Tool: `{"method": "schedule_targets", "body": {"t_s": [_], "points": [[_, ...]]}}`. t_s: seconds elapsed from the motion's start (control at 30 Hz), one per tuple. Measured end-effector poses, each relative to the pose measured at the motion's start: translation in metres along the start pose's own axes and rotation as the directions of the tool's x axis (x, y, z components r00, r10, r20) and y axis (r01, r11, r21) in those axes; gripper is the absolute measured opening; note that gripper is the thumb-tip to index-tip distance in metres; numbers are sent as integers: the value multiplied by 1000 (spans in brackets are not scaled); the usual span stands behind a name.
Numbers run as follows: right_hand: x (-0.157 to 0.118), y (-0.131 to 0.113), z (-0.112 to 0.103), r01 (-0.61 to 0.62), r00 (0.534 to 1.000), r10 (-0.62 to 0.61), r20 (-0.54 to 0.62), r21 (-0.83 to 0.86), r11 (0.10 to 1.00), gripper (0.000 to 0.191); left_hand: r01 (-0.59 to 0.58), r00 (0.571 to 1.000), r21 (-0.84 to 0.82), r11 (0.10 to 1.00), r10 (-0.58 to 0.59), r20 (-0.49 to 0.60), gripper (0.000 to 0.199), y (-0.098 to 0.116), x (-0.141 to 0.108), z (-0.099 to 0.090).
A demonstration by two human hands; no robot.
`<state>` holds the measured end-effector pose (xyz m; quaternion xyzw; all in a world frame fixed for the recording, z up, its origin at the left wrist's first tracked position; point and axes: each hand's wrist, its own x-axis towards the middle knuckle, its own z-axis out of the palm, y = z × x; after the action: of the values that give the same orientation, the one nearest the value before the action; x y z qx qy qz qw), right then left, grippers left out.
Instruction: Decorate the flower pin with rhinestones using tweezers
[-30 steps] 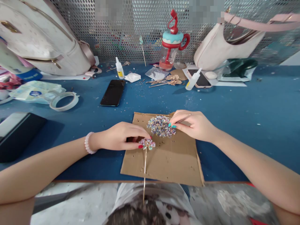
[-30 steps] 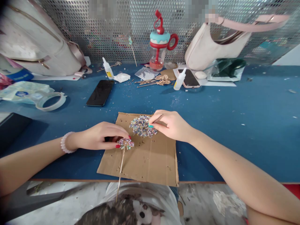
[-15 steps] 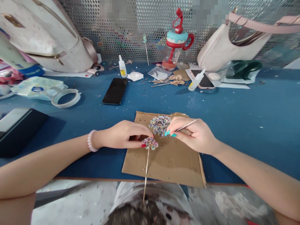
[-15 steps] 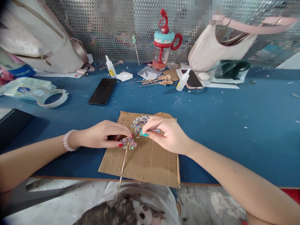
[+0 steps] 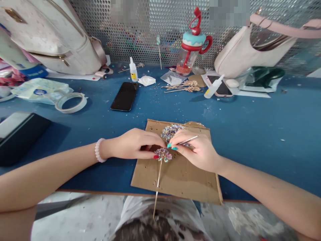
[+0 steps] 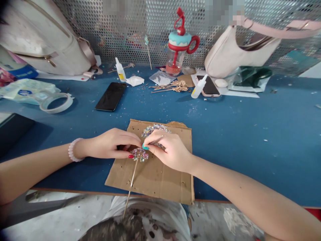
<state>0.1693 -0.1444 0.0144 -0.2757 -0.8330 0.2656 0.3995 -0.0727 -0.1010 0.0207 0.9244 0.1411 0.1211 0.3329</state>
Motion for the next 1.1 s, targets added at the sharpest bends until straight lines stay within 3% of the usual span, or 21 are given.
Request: {"method": "schedule_targets", "body": {"t_s": [0.83, 1.1], "points": [[-1, 2, 1, 91, 996, -91, -7, 1, 996, 8, 10, 1000, -1, 1000, -10, 8, 25, -1, 0, 1], [-4, 7, 1, 48, 998, -47, -44, 39, 998, 7, 7, 1000, -30, 1000, -8, -16, 28, -4, -2, 2]]}}
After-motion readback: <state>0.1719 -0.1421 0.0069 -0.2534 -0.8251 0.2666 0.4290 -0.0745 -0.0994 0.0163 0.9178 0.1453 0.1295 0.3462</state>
